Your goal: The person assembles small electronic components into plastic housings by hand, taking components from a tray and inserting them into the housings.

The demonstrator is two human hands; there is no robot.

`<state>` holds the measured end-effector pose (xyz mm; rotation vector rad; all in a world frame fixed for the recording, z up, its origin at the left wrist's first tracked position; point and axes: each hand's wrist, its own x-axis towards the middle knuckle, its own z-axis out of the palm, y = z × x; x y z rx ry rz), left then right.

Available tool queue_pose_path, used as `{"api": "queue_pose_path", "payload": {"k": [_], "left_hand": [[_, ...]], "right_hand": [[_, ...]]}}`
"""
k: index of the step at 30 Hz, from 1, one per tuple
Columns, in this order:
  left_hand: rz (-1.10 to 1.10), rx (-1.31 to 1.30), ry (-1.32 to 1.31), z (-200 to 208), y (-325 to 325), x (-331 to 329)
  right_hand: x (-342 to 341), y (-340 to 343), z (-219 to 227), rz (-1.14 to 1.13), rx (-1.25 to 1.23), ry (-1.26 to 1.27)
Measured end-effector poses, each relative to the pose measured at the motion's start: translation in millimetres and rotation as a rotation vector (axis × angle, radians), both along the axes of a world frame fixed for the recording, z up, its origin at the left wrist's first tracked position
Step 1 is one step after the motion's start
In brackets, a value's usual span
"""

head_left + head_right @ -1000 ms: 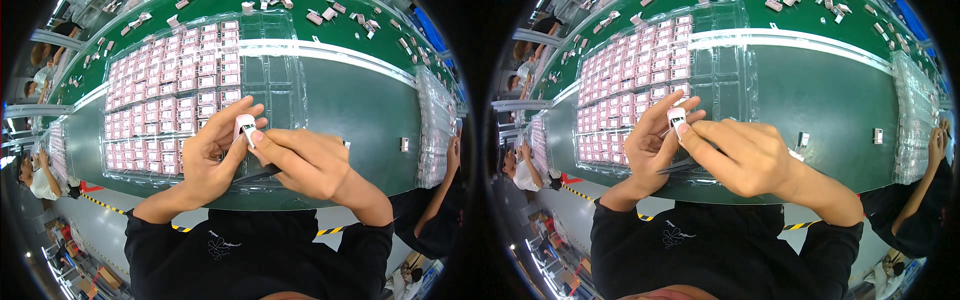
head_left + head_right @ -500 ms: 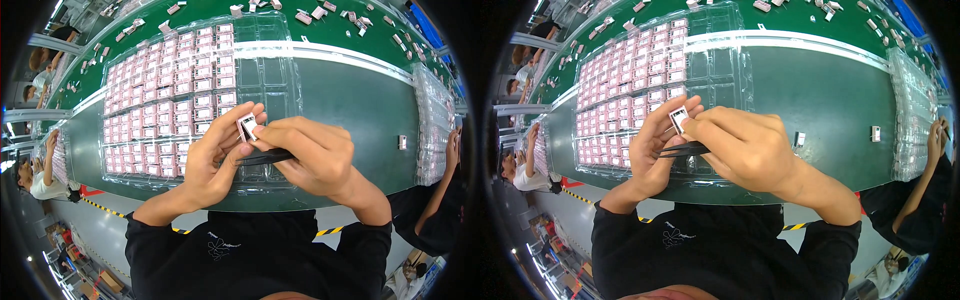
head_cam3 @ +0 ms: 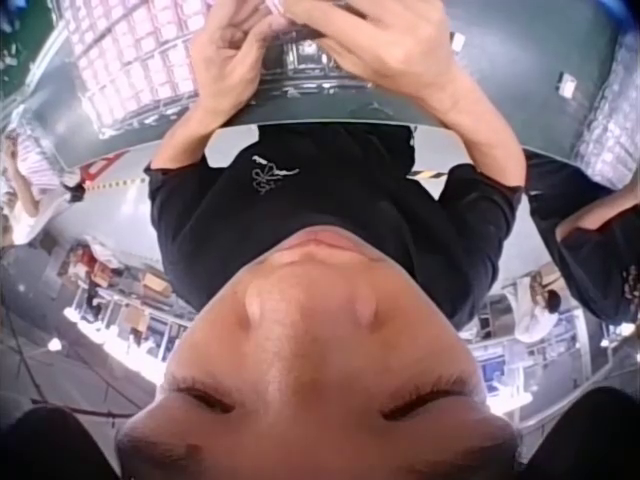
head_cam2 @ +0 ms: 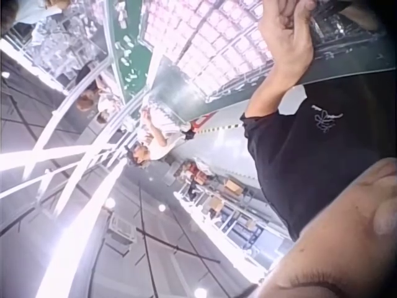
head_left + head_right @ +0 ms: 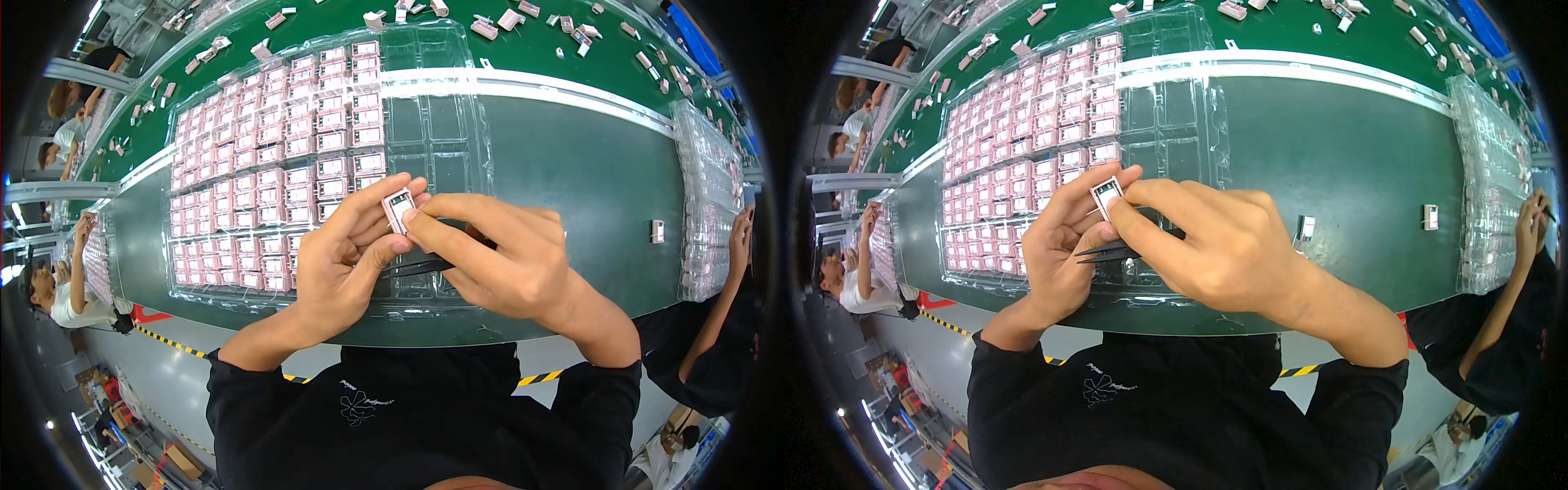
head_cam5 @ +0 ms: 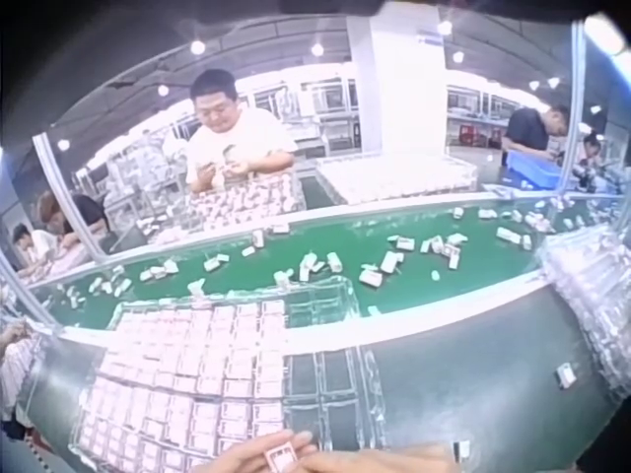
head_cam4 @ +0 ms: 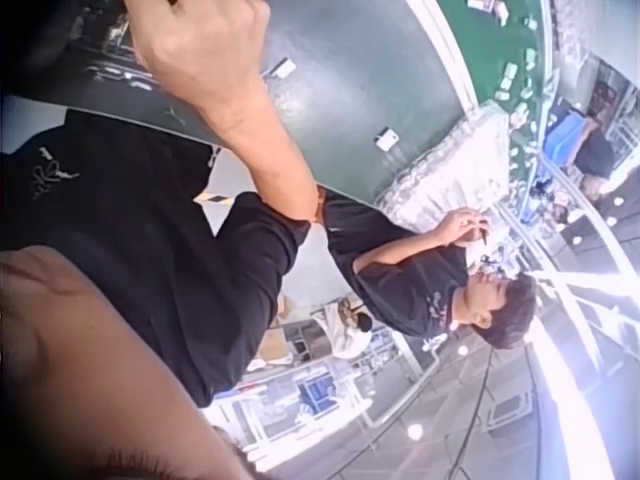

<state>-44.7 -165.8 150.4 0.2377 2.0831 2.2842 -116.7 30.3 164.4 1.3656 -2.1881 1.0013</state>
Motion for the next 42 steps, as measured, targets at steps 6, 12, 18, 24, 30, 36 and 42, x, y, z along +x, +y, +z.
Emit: {"api": "queue_pose_path", "payload": {"k": [6,12,18,24,30,36,42], "left_hand": [[0.018,-0.12,0.086,2,-2,5],[0.1,-0.202,0.293,1,-1,1],[-0.081,-0.01,0.253,3,-6,-4],[0.298,0.033,0.425,18,-32,-15],[0.381,0.226,0.321,13,-40,-16],[0.304,0.133,0.336,9,-39,-16],[0.29,0.152,0.253,10,-38,-17]], "right_hand": [[1,-1,14,0.025,-0.075,-0.652],[6,-9,-6,0.143,-0.33,-0.939],[11,-17,-15,0.181,-0.472,-0.882],[0,-18,5,0.034,-0.208,-0.777],[16,-29,-2,0.232,0.171,-0.647],[24,-38,-7,0.151,0.278,-0.533],[14,-32,-15,0.114,0.369,-0.412]]}}
